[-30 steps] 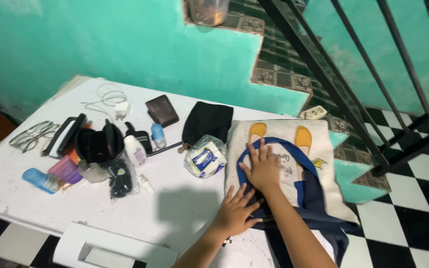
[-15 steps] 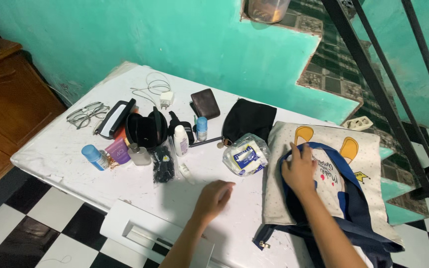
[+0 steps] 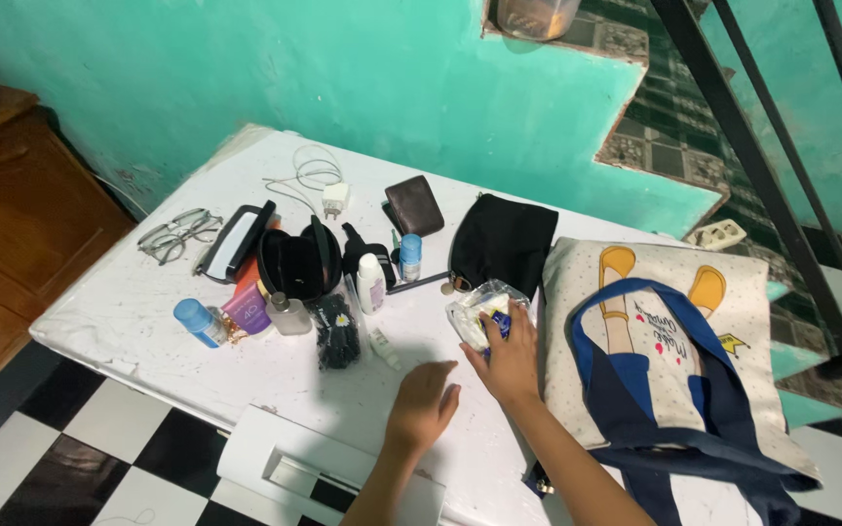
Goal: The person packs a tote bag at a table: they place a phone, wallet, pouches, and bottles into a black pouch and the tote bag, zip the pouch, and arrange items inside the bag. They handle each item one at a time, moving some aside to reach others.
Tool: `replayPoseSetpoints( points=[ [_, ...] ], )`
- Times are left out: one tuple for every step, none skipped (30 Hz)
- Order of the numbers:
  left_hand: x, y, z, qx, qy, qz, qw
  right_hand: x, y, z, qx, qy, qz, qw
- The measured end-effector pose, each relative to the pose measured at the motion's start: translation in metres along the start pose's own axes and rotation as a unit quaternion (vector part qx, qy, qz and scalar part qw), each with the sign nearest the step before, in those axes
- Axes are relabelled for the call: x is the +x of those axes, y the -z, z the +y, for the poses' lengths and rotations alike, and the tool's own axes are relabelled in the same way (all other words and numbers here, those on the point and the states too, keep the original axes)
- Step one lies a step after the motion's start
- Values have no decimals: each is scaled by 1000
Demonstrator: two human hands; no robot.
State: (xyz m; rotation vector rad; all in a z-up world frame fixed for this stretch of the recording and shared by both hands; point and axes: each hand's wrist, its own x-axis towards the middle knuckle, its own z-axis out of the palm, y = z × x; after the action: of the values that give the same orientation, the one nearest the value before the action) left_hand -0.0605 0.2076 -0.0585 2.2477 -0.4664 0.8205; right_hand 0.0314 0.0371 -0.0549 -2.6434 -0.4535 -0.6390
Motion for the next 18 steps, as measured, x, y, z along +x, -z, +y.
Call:
replayPoseSetpoints(
  points=[
    [-1, -3, -3, 8, -4, 10, 1000, -5, -3, 2, 7, -4, 1, 1000],
    [-4, -6, -5, 16, -7, 19, 1000, -10, -4, 4, 14, -8, 2, 1000],
    [-5, -9, -10, 1, 2, 17, 1000, -14, -6, 5, 69, -41, -14, 997],
    [-5, -13, -15, -14, 11, 14, 1000, -19, -6, 5, 124, -74, -29, 989],
    [-5, -17, -20, -31, 20, 9, 999, -24, -4, 7, 179, -109, -43, 977],
    [-4, -20, -25, -68, 62, 27, 995, -30, -1, 10, 261, -139, -42, 954],
    [-2, -23, -30, -107, 104, 43, 988, -38, 5, 15, 340, -170, -39, 924],
    [0, -26, -30, -145, 147, 58, 977, -45, 13, 21, 417, -199, -35, 886],
    [0, -30, -28, -171, 220, 67, 958, -55, 22, 27, 508, -261, -19, 821],
    [4, -34, -24, -196, 292, 75, 933, -63, 32, 33, 592, -317, -1, 741],
    [12, -39, -17, -219, 360, 83, 903, -68, 43, 40, 667, -364, 20, 650],
    [19, -46, -2, -196, 308, 78, 928, -74, 59, 51, 692, -373, 59, 616],
    [25, -54, 17, -171, 255, 73, 949, -84, 79, 65, 715, -379, 96, 579],
    [32, -63, 38, -146, 201, 68, 966, -92, 97, 80, 737, -384, 133, 541],
    [39, -74, 65, -123, 111, 65, 984, -100, 117, 95, 749, -327, 154, 555],
    [45, -84, 92, -101, 20, 62, 993, -110, 141, 116, 758, -268, 175, 569],
    [48, -89, 113, -158, -44, 13, 986, -119, 163, 139, 826, -161, 165, 514],
    [49, -94, 133, -214, -107, -37, 970, -127, 176, 154, 877, -49, 154, 453]
  ],
)
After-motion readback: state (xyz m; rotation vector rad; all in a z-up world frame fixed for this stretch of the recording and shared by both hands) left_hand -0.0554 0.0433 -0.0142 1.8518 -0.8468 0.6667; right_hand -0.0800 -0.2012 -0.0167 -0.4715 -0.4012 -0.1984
